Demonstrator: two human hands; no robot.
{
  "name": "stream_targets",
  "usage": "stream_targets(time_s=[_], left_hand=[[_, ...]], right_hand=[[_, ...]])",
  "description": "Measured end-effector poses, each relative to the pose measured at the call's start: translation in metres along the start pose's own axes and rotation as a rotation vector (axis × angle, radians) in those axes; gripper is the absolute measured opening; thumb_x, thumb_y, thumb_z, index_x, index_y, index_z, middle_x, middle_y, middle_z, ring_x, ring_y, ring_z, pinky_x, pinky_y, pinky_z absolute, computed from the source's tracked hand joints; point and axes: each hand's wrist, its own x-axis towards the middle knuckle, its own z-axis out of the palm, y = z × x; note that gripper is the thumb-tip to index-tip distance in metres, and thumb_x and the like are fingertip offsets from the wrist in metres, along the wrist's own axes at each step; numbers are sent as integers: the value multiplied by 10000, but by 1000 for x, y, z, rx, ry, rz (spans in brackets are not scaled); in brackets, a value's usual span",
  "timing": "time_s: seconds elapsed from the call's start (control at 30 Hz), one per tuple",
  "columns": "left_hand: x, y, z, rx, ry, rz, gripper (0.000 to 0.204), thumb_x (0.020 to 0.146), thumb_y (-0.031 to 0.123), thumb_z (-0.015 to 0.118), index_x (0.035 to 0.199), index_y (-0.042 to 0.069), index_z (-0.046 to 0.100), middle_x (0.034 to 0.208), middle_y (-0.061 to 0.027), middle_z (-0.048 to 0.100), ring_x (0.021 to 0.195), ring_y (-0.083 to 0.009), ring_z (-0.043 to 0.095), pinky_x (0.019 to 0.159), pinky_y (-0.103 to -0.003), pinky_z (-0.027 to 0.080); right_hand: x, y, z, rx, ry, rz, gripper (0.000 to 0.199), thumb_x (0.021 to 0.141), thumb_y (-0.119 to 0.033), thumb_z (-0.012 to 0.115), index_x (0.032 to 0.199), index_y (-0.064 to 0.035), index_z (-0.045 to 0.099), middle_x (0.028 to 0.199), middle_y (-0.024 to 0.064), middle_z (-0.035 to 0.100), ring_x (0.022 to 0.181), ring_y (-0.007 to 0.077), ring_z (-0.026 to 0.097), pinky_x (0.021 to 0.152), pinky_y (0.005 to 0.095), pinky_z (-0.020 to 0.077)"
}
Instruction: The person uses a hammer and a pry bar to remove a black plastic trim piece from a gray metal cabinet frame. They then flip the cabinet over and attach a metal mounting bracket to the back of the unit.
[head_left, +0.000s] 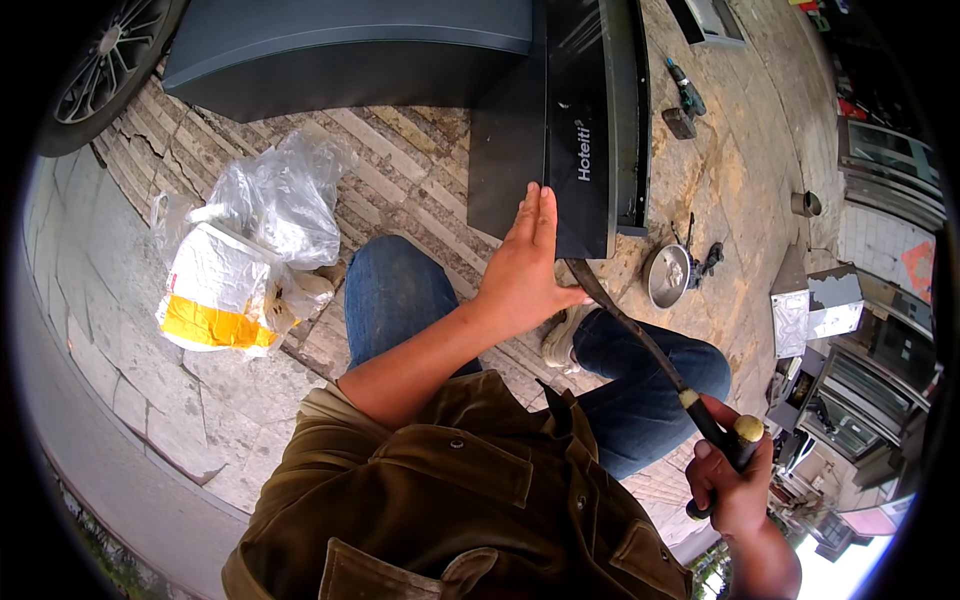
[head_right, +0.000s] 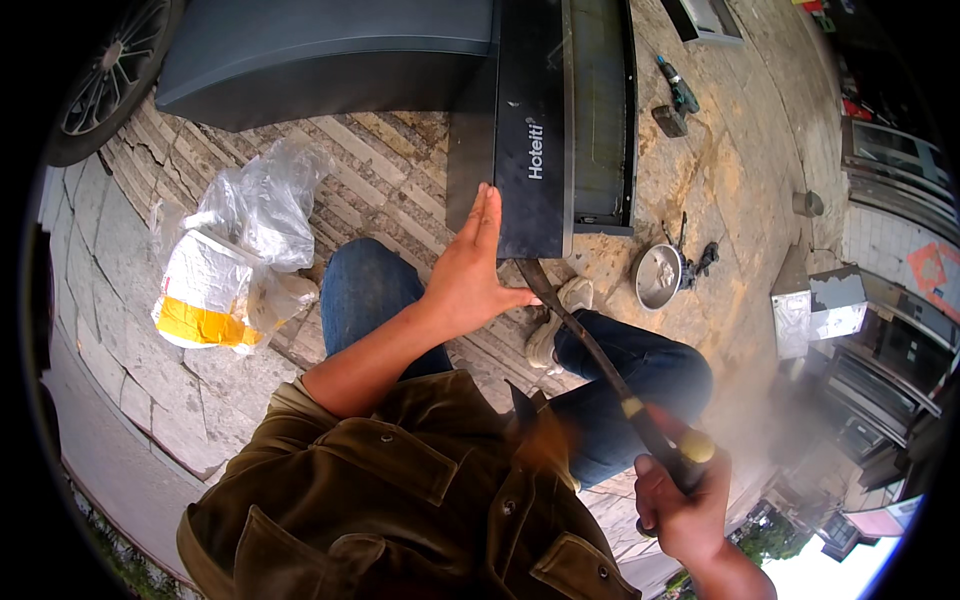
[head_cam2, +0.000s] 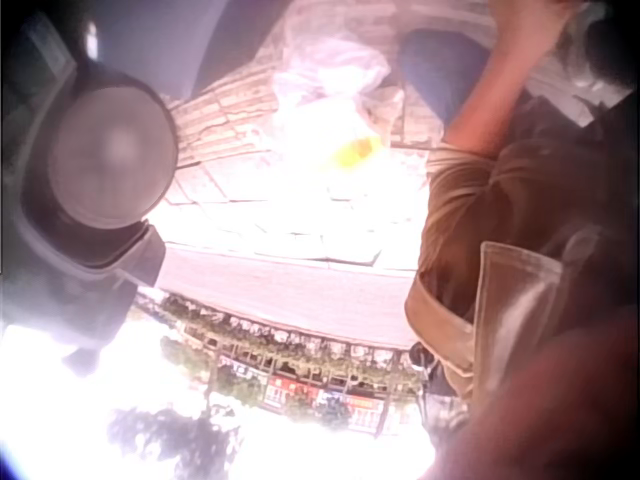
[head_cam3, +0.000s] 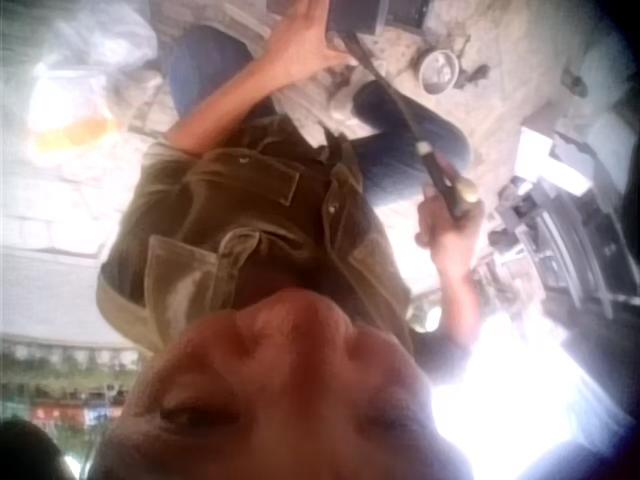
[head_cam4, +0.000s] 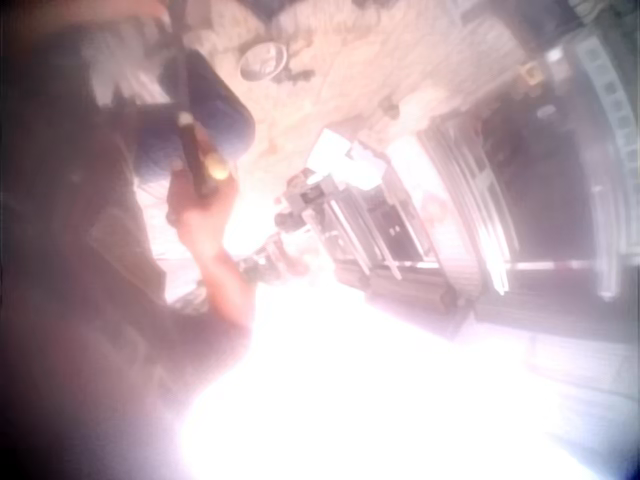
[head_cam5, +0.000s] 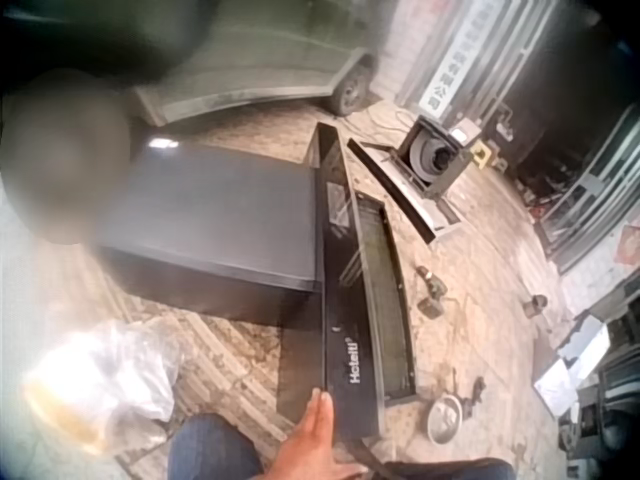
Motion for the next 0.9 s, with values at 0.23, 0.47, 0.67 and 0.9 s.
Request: stream_targets(time_s=[0.23, 0.47, 0.67, 0.9], left_hand=[[0, -1, 1, -4, 13, 14, 1251, 608, 314, 844, 1442, -46, -17, 1495, -289, 86, 1368, -400, 226, 1080, -372, 307], [0, 1, 0, -10, 7, -1, 1249, 611, 307, 843, 1443, -41, -22, 1495, -289, 85, 1366, -400, 229, 1083, -371, 303], [-1, 0, 1, -21, 16, 6, 1248, 614, 294, 841, 1446, -33, -30, 1498, -282, 86, 1368, -394, 230, 1082, -369, 305], [-1, 0, 1, -39, 34, -2, 1226, 616, 276, 839, 1447, -32, -9, 1499, -273, 109, 1363, -382, 249, 1074, -368, 320]], right_hand=[[0, -3, -1, -11, -10, 9, 431, 867, 33, 529, 1284, 69, 424, 541, 21, 468, 357, 82, 401, 354, 229, 311], [1, -2, -2, 5, -14, 1, 433, 863, 34, 531, 1280, 82, 426, 529, 21, 463, 353, 87, 403, 352, 231, 307], [1, -4, -1, -14, 1, -5, 433, 860, 46, 517, 1280, 92, 426, 512, 24, 461, 348, 89, 403, 351, 232, 305], [1, -7, 1, -23, 6, 1, 427, 857, 48, 517, 1272, 96, 432, 499, 21, 459, 343, 87, 397, 349, 230, 300]])
